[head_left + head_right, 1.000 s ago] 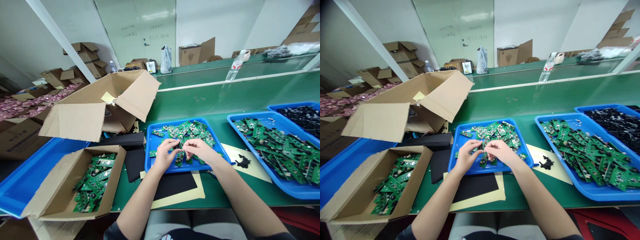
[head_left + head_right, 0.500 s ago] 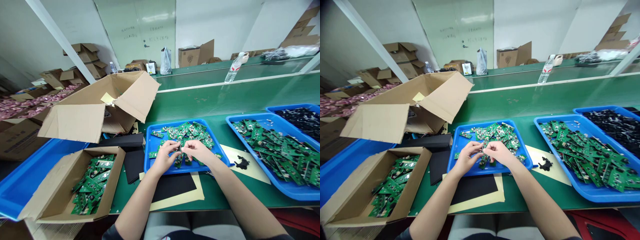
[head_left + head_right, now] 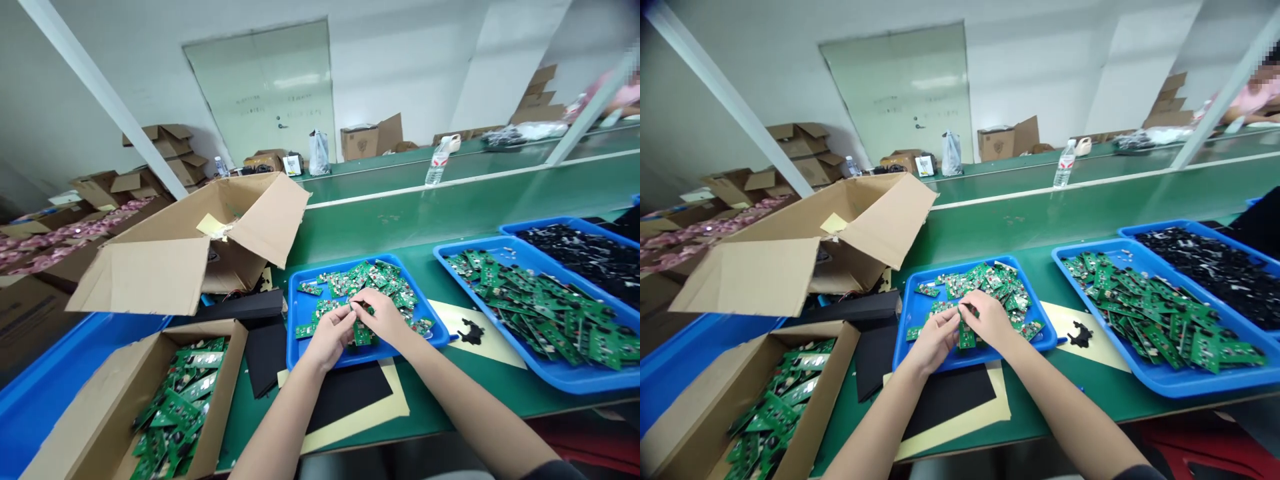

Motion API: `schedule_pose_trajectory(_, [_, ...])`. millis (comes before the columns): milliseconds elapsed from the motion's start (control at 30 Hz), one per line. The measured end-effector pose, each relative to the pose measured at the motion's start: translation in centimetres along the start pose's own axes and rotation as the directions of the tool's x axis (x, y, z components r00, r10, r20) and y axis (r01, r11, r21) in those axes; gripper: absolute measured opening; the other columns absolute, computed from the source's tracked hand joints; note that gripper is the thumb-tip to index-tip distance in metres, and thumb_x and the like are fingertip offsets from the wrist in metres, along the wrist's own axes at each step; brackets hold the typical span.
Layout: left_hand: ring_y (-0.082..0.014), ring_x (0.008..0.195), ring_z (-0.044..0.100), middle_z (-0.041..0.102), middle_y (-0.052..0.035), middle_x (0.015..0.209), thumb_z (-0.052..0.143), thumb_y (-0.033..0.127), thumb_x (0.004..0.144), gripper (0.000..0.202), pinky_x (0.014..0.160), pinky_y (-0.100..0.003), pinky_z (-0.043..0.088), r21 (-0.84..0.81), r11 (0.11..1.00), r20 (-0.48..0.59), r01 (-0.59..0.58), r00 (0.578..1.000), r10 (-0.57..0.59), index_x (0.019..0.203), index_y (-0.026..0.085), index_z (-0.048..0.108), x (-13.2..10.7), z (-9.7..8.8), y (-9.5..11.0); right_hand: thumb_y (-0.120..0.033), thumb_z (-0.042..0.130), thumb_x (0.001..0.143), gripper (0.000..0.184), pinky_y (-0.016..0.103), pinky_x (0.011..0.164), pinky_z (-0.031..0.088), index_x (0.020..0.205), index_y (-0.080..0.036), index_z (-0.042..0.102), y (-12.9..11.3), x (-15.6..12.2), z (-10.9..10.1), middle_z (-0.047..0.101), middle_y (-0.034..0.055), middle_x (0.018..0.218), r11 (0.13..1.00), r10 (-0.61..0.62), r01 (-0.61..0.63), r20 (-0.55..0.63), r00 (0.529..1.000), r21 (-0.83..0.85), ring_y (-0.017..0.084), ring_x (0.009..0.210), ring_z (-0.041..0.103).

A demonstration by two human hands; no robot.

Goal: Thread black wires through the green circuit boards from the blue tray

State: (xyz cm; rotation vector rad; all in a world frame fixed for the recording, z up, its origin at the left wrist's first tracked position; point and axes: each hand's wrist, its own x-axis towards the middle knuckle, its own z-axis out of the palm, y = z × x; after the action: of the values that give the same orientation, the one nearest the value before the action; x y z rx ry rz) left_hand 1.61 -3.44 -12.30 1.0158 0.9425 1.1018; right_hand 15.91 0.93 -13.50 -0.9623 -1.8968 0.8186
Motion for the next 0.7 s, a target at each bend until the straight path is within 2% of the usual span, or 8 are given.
schedule_pose_trajectory(100, [-0.018, 0.071, 0.066, 0.07, -0.0094, 0.078, 0.069, 0.043, 0.074, 0.037, 0.068, -0.03, 0.052, -0.114, 0.992, 0.013, 0.057, 0.998, -0.056, 0.096, 0.013, 0.069, 0.1, 0.1, 0.1, -0.029, 0.05, 0.087, 0.018, 0.039, 0.081, 0.048, 0.08, -0.022, 0.065, 0.5, 0.4, 0.2, 0.068, 0.0078, 0.087, 0.995, -0.027, 0.024, -0.038, 0.999, -0.093, 0.023, 0.085, 0.062])
schedule_pose_trajectory(233, [-0.0167, 0.087, 0.068, 0.072, -0.0078, 0.091, 0.071, 0.031, 0.074, 0.03, 0.079, -0.026, 0.052, -0.209, 0.974, 0.005, 0.091, 0.996, -0.092, 0.1, 0.018, 0.067, 0.5, -0.4, 0.5, -0.031, 0.052, 0.09, 0.019, 0.037, 0.081, 0.05, 0.085, -0.018, 0.065, 0.7, 1.7, -0.3, 0.068, 0.0064, 0.09, 0.977, -0.013, -0.01, -0.107, 0.994, -0.214, 0.018, 0.085, 0.063])
schedule_pose_trajectory(333, [-0.0177, 0.093, 0.067, 0.071, -0.0086, 0.097, 0.07, 0.025, 0.074, 0.029, 0.085, -0.027, 0.052, -0.293, 0.949, -0.038, 0.116, 0.99, -0.133, 0.101, 0.016, 0.065, 0.9, -0.8, 1.0, -0.032, 0.052, 0.092, 0.02, 0.036, 0.08, 0.051, 0.1, -0.017, 0.062, 0.8, 2.9, -1.9, 0.064, 0.0056, 0.103, 0.959, 0.026, -0.078, -0.189, 0.982, -0.274, 0.015, 0.087, 0.062])
schedule_pose_trajectory(400, [-0.0196, 0.095, 0.067, 0.071, -0.0101, 0.1, 0.07, 0.022, 0.073, 0.03, 0.087, -0.029, 0.052, -0.347, 0.932, -0.074, 0.107, 0.987, -0.141, 0.102, 0.014, 0.064, 0.9, -0.9, 1.5, -0.032, 0.051, 0.093, 0.022, 0.036, 0.08, 0.052, 0.107, -0.018, 0.06, 1.3, 3.2, -4.1, 0.061, 0.0067, 0.111, 0.943, 0.074, -0.158, -0.281, 0.957, -0.291, 0.016, 0.091, 0.061])
schedule_pose_trajectory(500, [-0.0188, 0.091, 0.068, 0.071, -0.0093, 0.098, 0.071, 0.019, 0.071, 0.032, 0.082, -0.028, 0.054, -0.362, 0.931, -0.107, 0.048, 0.99, -0.093, 0.103, 0.015, 0.064, 0.8, -1.2, 2.4, -0.032, 0.054, 0.091, 0.027, 0.039, 0.08, 0.052, 0.114, -0.016, 0.057, 2.8, 2.3, -9.0, 0.059, 0.0077, 0.114, 0.906, 0.17, -0.324, -0.468, 0.867, -0.272, 0.019, 0.095, 0.061])
schedule_pose_trajectory(633, [-0.0141, 0.079, 0.068, 0.072, -0.0033, 0.088, 0.078, 0.021, 0.063, 0.038, 0.073, -0.022, 0.055, -0.317, 0.947, -0.161, -0.05, 0.987, -0.002, 0.099, 0.018, 0.067, 0.5, -1.6, 3.3, -0.031, 0.055, 0.091, 0.032, 0.04, 0.08, 0.052, 0.118, -0.015, 0.054, 5.0, -1.2, -16.3, 0.058, 0.0083, 0.116, 0.814, 0.271, -0.545, -0.696, 0.665, -0.203, 0.02, 0.097, 0.061])
schedule_pose_trajectory(700, [-0.0138, 0.075, 0.067, 0.071, -0.0016, 0.085, 0.081, 0.023, 0.059, 0.039, 0.069, -0.021, 0.055, -0.242, 0.965, -0.18, -0.103, 0.982, 0.06, 0.095, 0.018, 0.068, 0.3, -1.4, 3.8, -0.031, 0.055, 0.091, 0.031, 0.041, 0.082, 0.052, 0.118, -0.016, 0.055, 5.6, -3.2, -18.8, 0.057, 0.0084, 0.118, 0.751, 0.292, -0.632, -0.761, 0.579, -0.192, 0.021, 0.099, 0.06])
